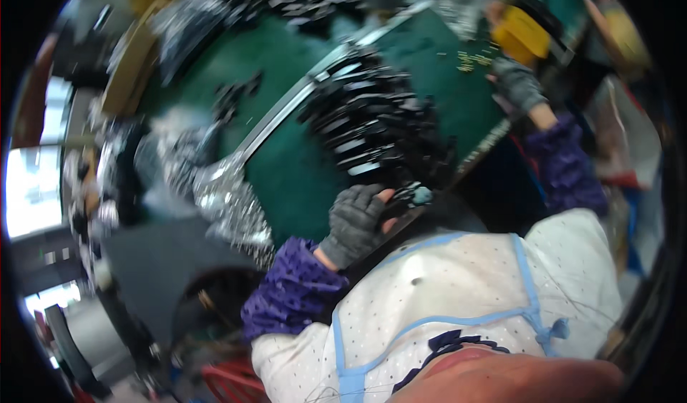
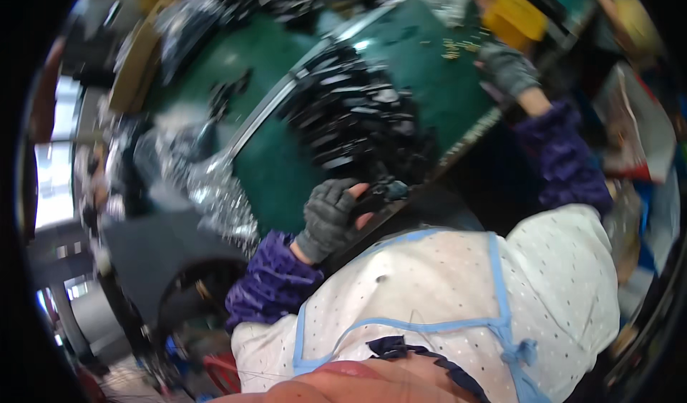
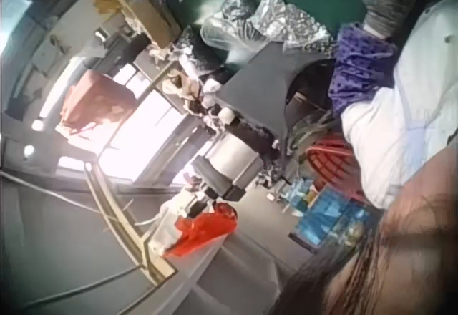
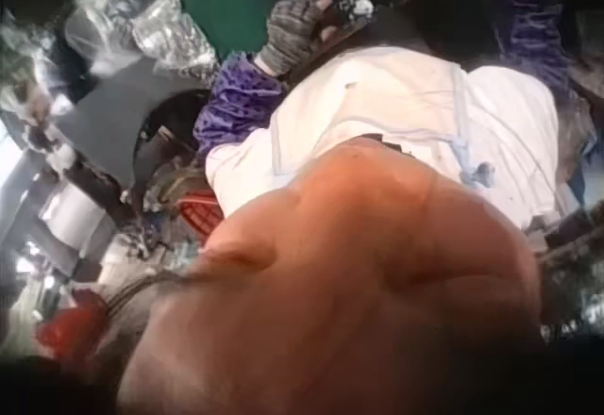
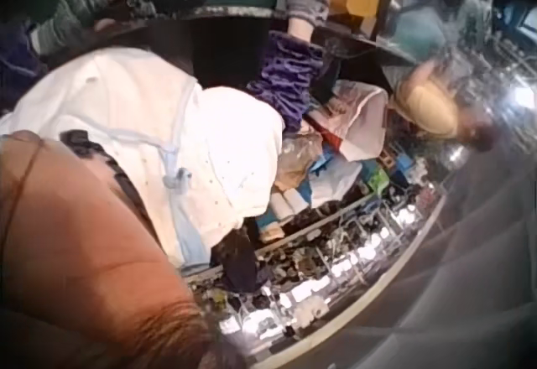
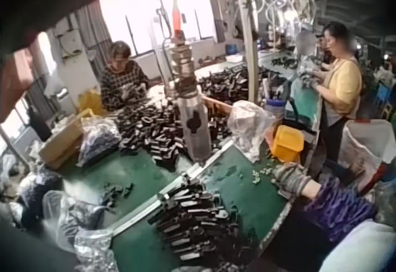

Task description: Assemble electronic and mechanical components using an electric screwdriver at a factory workstation.

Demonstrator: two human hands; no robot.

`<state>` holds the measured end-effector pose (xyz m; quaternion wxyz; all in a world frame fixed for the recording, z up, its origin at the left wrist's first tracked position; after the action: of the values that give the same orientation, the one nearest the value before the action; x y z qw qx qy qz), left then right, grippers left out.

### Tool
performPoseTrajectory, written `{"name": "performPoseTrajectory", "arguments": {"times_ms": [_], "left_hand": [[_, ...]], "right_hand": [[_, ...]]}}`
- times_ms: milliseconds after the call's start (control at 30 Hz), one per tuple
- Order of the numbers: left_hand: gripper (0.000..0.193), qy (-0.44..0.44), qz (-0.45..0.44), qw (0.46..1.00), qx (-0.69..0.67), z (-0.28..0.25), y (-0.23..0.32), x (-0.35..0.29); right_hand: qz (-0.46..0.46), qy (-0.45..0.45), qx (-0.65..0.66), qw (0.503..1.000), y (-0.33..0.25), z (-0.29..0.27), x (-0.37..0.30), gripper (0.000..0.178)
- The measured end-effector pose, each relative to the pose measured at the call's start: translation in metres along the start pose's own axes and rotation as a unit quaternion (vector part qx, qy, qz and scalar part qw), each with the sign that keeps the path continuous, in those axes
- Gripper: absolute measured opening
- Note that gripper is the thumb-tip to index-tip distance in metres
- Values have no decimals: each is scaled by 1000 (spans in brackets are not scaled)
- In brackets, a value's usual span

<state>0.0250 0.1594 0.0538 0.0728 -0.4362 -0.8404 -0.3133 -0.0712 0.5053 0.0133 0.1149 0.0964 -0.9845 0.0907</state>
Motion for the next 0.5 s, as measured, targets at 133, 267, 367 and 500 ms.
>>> {"name": "performPoseTrajectory", "arguments": {"times_ms": [133, 267, 367, 500], "left_hand": [[36, -7, 6, 995, -95, -33, -12, 10], [12, 258, -86, 958, 87, -103, -122, 33], [22, 153, -289, 923, 202, -110, -246, 74], [25, 2, -401, 845, 354, -93, -309, 92]], "right_hand": [[-41, 15, 121, 992, -107, -56, 51, 13], [-310, 93, 9, 946, -221, -45, 97, 19], [-314, 122, 187, 923, -274, -80, 135, 16], [-277, 105, 255, 921, -276, -65, 157, 14]]}}
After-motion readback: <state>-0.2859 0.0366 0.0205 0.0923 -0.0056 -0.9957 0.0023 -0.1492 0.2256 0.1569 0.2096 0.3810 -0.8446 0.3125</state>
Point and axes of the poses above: each hand's wrist, its own x-axis towards the middle knuckle, its own z-axis out of the palm, y = z × x, the point moved 9 cm from there along x, towards the middle knuckle, and after that the axes turned 1 degree about -z, right-handed, at the moved point
